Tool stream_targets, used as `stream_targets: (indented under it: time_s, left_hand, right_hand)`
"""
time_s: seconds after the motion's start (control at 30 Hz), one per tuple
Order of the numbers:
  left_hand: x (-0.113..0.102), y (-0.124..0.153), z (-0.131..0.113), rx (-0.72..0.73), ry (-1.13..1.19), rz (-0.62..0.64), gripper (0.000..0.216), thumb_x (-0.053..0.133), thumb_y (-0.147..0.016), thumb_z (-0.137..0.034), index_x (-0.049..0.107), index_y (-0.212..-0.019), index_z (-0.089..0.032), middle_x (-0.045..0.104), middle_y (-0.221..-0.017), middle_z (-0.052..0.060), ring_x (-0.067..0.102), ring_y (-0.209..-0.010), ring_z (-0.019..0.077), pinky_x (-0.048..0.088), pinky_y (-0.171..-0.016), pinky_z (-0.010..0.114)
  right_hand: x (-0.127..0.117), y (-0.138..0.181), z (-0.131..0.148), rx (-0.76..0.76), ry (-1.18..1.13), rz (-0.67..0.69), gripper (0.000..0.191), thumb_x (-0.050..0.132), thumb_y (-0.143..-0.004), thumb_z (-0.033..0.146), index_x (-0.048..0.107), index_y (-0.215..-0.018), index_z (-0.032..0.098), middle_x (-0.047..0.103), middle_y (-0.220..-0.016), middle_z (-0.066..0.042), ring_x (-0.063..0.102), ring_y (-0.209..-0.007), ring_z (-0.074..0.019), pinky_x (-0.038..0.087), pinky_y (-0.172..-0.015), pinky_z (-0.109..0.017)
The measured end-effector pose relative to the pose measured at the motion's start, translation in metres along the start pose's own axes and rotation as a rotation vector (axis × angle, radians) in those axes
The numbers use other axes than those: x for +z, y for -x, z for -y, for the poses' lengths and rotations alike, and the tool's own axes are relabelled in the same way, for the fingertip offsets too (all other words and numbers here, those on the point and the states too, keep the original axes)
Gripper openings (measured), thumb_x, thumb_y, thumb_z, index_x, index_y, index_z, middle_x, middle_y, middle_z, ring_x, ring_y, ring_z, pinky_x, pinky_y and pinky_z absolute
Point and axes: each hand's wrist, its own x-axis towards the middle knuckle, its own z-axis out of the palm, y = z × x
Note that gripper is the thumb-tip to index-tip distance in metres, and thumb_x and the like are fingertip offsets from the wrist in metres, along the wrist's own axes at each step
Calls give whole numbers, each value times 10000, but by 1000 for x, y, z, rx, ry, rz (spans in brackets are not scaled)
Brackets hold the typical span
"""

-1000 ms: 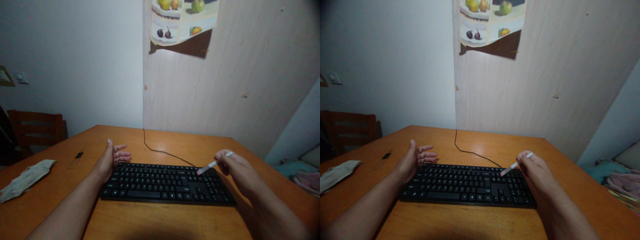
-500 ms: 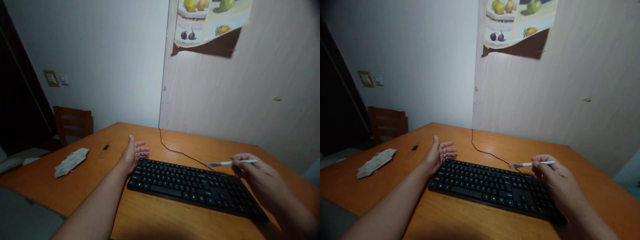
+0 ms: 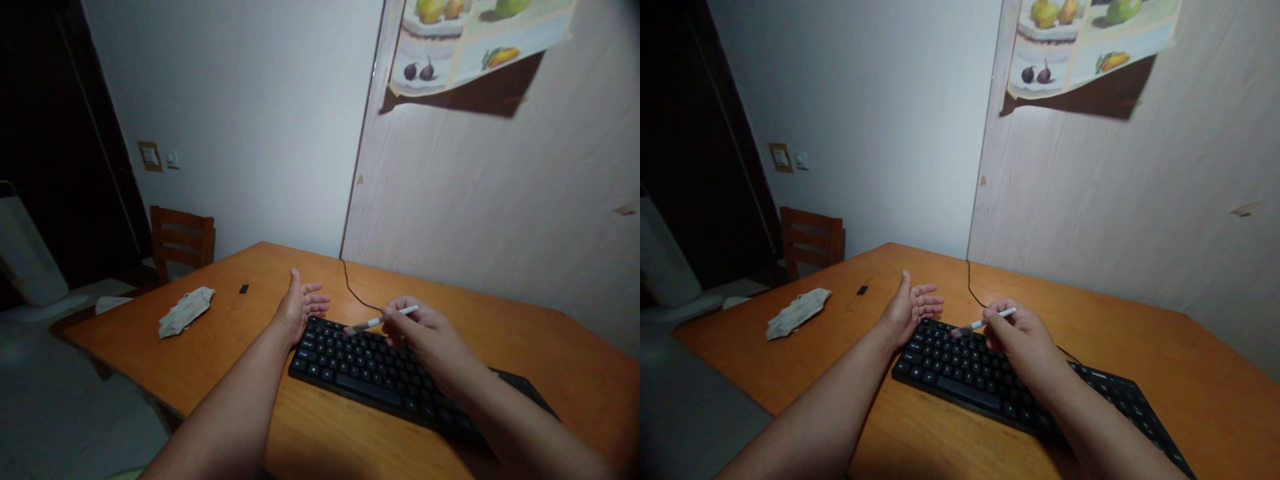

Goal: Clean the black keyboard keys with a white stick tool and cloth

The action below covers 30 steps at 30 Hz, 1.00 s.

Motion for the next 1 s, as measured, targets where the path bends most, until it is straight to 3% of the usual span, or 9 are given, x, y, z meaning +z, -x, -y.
stream_targets:
  time_s: [0.23, 0.5, 0.7, 1.0]
  left_hand:
    - [0, -2, 0, -30, 45, -8, 947, 180, -833, -868, 610, -1203, -110, 722, -909, 176, 669, -759, 243, 483, -645, 314]
    - [2, 0, -3, -59, 75, -7, 941, 196, -825, -875, 608, -1197, -115, 710, -944, 182, 655, -734, 233, 454, -559, 288]
    - [3, 1, -2, -21, 13, 0, 937, 174, -842, -860, 614, -1189, -108, 716, -878, 165, 657, -719, 228, 475, -646, 312]
    - [4, 3, -3, -4, -74, 11, 918, 185, -841, -866, 626, -1179, -135, 733, -865, 127, 667, -736, 222, 483, -701, 317]
  right_hand:
    - [59, -26, -7, 22, -124, 51, 421, 690, -756, 624, 527, -761, 236, 603, -604, 27, 540, -496, -143, 426, -500, -275]
    - [80, -37, -6, 4, -122, 120, 360, 659, -806, 555, 528, -764, 222, 593, -633, 28, 550, -530, -137, 429, -531, -270]
    - [60, -33, -21, -44, 52, 130, 291, 594, -884, 487, 571, -799, 210, 600, -665, 9, 543, -576, -149, 433, -556, -279]
    - [-5, -10, -32, -68, 320, 91, 322, 492, -961, 485, 560, -805, 211, 569, -634, 17, 493, -567, -137, 361, -534, -262]
